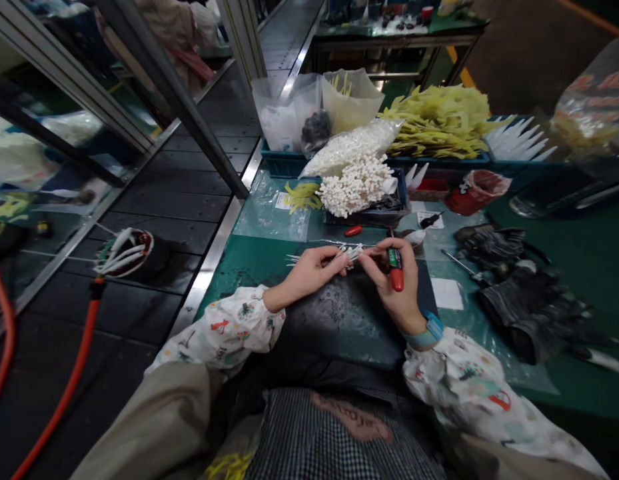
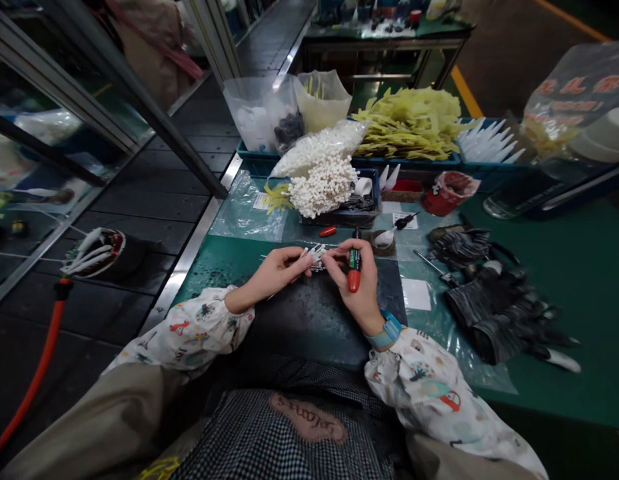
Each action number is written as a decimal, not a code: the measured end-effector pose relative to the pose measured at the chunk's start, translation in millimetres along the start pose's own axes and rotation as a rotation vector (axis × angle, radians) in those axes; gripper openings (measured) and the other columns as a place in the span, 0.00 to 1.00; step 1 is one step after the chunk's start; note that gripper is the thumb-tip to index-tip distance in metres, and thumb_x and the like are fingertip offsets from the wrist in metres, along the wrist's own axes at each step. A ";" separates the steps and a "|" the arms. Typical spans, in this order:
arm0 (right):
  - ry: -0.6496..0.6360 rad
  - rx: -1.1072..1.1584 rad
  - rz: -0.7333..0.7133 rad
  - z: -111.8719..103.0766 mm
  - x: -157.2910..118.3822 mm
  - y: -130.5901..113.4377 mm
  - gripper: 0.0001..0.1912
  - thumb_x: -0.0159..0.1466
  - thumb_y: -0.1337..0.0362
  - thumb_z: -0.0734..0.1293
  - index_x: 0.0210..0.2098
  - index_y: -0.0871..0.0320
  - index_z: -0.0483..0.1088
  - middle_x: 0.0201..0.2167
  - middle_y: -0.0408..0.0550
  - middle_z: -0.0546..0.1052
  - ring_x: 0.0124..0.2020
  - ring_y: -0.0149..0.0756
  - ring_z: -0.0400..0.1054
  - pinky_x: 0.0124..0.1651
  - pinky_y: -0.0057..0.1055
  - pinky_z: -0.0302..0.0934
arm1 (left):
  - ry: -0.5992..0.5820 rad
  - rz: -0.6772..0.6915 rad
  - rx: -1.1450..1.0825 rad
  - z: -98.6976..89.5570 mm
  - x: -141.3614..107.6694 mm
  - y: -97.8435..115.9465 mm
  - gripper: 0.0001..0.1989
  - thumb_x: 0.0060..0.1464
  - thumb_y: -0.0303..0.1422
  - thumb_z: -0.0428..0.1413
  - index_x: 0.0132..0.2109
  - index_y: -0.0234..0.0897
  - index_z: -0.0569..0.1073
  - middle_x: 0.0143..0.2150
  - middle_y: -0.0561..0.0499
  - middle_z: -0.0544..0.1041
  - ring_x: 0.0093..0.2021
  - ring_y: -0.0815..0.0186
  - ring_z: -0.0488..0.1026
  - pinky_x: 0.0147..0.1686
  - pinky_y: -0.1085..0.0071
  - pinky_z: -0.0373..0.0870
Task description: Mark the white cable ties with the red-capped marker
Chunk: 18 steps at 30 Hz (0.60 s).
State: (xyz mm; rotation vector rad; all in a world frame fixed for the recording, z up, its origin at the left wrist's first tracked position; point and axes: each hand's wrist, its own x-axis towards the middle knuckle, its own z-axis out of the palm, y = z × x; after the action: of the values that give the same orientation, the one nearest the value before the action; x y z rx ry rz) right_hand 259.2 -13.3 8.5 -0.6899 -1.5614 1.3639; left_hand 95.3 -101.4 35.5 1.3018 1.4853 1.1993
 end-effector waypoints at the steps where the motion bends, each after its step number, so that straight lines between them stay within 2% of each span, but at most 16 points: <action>1: 0.003 0.012 0.000 -0.4 0.3 -0.4 0.18 0.62 0.58 0.77 0.44 0.51 0.66 0.35 0.40 0.80 0.36 0.33 0.78 0.44 0.32 0.74 | 0.002 -0.007 -0.004 -0.4 -0.3 0.9 0.20 0.65 0.45 0.54 0.31 0.34 0.74 0.28 0.52 0.73 0.31 0.69 0.68 0.34 0.74 0.63; 8: -0.033 0.086 0.056 -3.5 0.6 -0.2 0.21 0.61 0.59 0.78 0.47 0.50 0.66 0.38 0.41 0.82 0.38 0.32 0.79 0.42 0.28 0.73 | -0.010 -0.031 0.043 -1.4 0.0 -1.1 0.20 0.64 0.45 0.55 0.31 0.34 0.75 0.29 0.50 0.76 0.31 0.68 0.69 0.32 0.74 0.62; 13: 0.002 0.082 0.080 -4.6 0.4 1.8 0.21 0.59 0.59 0.79 0.45 0.51 0.66 0.36 0.40 0.82 0.35 0.32 0.79 0.41 0.29 0.74 | -0.010 -0.026 0.065 -1.8 0.2 -1.3 0.20 0.64 0.45 0.55 0.32 0.33 0.76 0.30 0.50 0.77 0.29 0.70 0.67 0.31 0.74 0.61; 18: 0.031 0.080 0.045 -4.6 1.3 3.4 0.21 0.60 0.58 0.79 0.43 0.51 0.65 0.35 0.40 0.81 0.35 0.32 0.78 0.41 0.29 0.73 | -0.022 -0.057 0.064 -1.7 -0.8 -1.0 0.23 0.65 0.48 0.54 0.35 0.32 0.79 0.28 0.50 0.77 0.25 0.71 0.64 0.28 0.74 0.59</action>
State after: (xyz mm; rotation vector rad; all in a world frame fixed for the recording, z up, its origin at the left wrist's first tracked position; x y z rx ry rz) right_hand 262.2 -9.3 5.4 -0.6976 -1.4667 1.4338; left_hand 93.6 -102.4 35.0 1.3013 1.5462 1.1060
